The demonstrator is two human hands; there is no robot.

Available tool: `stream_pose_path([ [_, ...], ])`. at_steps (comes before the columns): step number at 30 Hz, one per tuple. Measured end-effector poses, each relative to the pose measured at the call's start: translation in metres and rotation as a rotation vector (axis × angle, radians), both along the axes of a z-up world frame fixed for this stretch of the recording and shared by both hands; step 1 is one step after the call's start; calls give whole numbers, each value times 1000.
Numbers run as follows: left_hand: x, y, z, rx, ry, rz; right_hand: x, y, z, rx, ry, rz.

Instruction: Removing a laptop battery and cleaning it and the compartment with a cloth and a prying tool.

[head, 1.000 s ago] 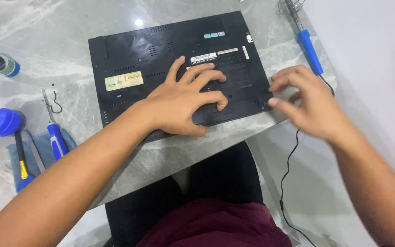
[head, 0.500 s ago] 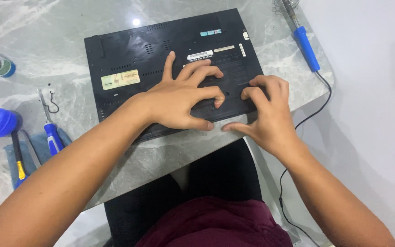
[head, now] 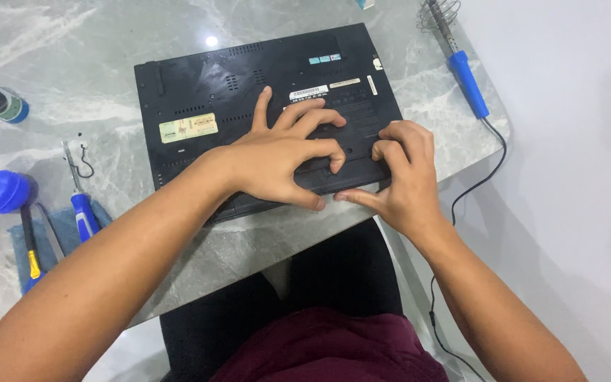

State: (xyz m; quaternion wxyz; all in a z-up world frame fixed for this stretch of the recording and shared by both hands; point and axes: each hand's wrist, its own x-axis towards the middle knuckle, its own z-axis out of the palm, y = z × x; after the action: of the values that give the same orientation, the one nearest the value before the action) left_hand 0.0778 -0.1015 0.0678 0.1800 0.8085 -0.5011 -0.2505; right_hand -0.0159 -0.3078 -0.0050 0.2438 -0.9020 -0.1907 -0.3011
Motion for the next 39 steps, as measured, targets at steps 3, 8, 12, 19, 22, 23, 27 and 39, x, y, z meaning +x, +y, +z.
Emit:
stream_pose_path([
  [3,1,0,-1,-8,8,-6,-2,0,-1,0,-16,3],
  [8,1,2,-4,-29,-38,-16,-1,-1,1,-11,21,-11],
  [12,0,2,-4,-52,-38,-12,1,-6,2,-37,77,-10],
  [19,0,10,-7,-153,-78,-16,-5,1,-6,-81,-56,-54],
  [22,-2,16,-4,-196,27,26,-9,5,-1,-235,-91,-107],
  [23,-2,21,-4,-272,34,59,-10,8,1,-238,-45,-75],
  [27,-27,45,4,-224,-206,285,0,2,12,-273,0,53],
  [39,-99,71,-56,-224,-671,731,37,-20,31,-444,180,352],
])
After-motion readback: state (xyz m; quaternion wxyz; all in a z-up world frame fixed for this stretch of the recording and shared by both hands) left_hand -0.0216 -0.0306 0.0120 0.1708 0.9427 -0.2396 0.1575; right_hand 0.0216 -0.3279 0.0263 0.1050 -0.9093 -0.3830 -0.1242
